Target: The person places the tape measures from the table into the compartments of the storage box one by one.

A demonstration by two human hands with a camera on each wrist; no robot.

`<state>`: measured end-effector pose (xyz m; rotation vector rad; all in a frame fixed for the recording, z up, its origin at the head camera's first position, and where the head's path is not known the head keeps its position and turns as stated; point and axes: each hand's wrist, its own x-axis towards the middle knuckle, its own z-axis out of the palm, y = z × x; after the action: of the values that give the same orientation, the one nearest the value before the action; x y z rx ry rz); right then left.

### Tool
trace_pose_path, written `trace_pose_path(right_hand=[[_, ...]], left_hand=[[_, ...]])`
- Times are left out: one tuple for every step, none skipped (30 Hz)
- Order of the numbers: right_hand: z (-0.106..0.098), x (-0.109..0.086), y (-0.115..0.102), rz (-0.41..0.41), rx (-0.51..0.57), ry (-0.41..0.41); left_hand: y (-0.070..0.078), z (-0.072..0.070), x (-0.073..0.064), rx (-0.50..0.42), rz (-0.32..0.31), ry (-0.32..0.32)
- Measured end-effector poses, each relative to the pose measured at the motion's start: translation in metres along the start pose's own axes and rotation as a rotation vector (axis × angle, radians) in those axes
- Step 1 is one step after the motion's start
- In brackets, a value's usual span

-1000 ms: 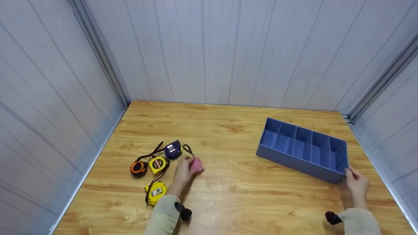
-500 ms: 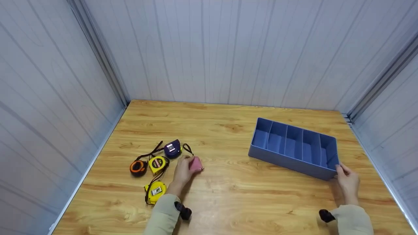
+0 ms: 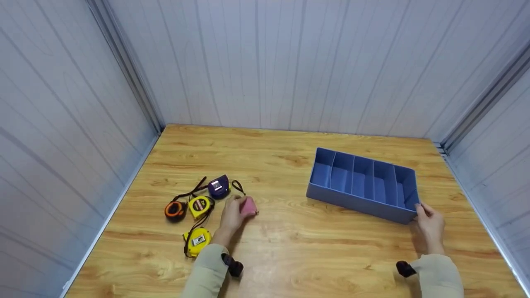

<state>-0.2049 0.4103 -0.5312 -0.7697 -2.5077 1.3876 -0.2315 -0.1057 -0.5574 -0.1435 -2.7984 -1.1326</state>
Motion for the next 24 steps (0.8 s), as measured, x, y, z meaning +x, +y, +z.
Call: trace_pose_path(right_hand=[[0.001,0.0,-0.001,-0.003,-0.007,0.002],[0.003,0.0,-0.002,-0.007,-0.012,0.003],[0.004,0.0,-0.003,-0.013,-0.013,0.01],[0.006,0.0,-0.004,-0.017,-0.019,0.016],[0.007,0.0,-0.005,-0.021,-0.021,0.017],[0.009,-0.001,-0.005,-0.028,-0.026,0.021],[0.01,-0.001,-0.006,-0.039,-0.026,0.03],[0.012,-0.002,-0.007,-0.047,-0.019,0.032],[0.014,-0.002,-0.008,-0.06,-0.015,0.039],[0.016,-0.002,-0.008,-0.061,-0.024,0.05],[0.018,-0.003,-0.009,-0.072,-0.02,0.052],[0.019,-0.003,-0.009,-0.079,-0.01,0.055],[0.021,-0.003,-0.01,-0.07,0.007,0.065],[0.023,-0.003,-0.011,-0.07,0.017,0.063],[0.024,-0.003,-0.011,-0.074,0.02,0.065],[0.026,-0.003,-0.012,-0.072,0.018,0.066],[0.026,-0.004,-0.013,-0.076,0.029,0.057],[0.028,-0.004,-0.014,-0.067,0.029,0.053],[0.029,-0.004,-0.014,-0.059,0.028,0.051],[0.029,-0.005,-0.015,-0.068,0.016,0.04],[0.03,-0.005,-0.016,-0.065,0.013,0.036],[0.031,-0.005,-0.017,-0.06,0.006,0.032],[0.032,-0.006,-0.018,-0.055,0.008,0.025],[0.033,-0.006,-0.019,-0.058,0.011,0.024]], left_hand=[[0.0,0.0,0.0,-0.002,-0.003,0.002],[0.0,0.0,0.0,0.001,-0.001,0.003],[0.0,0.0,0.0,0.004,0.001,0.004],[0.0,0.0,0.0,0.008,0.003,0.004],[0.0,0.0,0.0,0.011,0.005,0.006],[0.0,0.001,0.0,0.011,0.003,0.008],[0.0,0.001,0.0,0.012,0.001,0.008],[0.0,0.001,0.0,0.014,0.003,0.008],[0.0,0.001,0.0,0.015,0.003,0.009],[0.0,0.001,0.0,0.016,0.007,0.011],[0.0,0.001,0.0,0.018,0.012,0.013],[0.0,0.001,0.0,0.019,0.017,0.015],[0.0,0.001,-0.001,0.021,0.022,0.017],[0.0,0.001,-0.001,0.024,0.028,0.02],[0.0,0.0,-0.001,0.024,0.031,0.02],[0.0,0.0,-0.001,0.022,0.032,0.021],[0.0,0.0,-0.001,0.019,0.029,0.02],[0.001,0.0,-0.001,0.017,0.024,0.018],[0.001,0.0,0.0,0.015,0.02,0.016],[0.001,0.0,0.0,0.012,0.015,0.014],[0.001,0.0,0.0,0.008,0.009,0.012],[0.001,0.0,0.0,0.005,0.005,0.011],[0.001,0.0,0.0,0.005,0.005,0.009],[0.001,0.0,0.0,0.005,0.005,0.008]])
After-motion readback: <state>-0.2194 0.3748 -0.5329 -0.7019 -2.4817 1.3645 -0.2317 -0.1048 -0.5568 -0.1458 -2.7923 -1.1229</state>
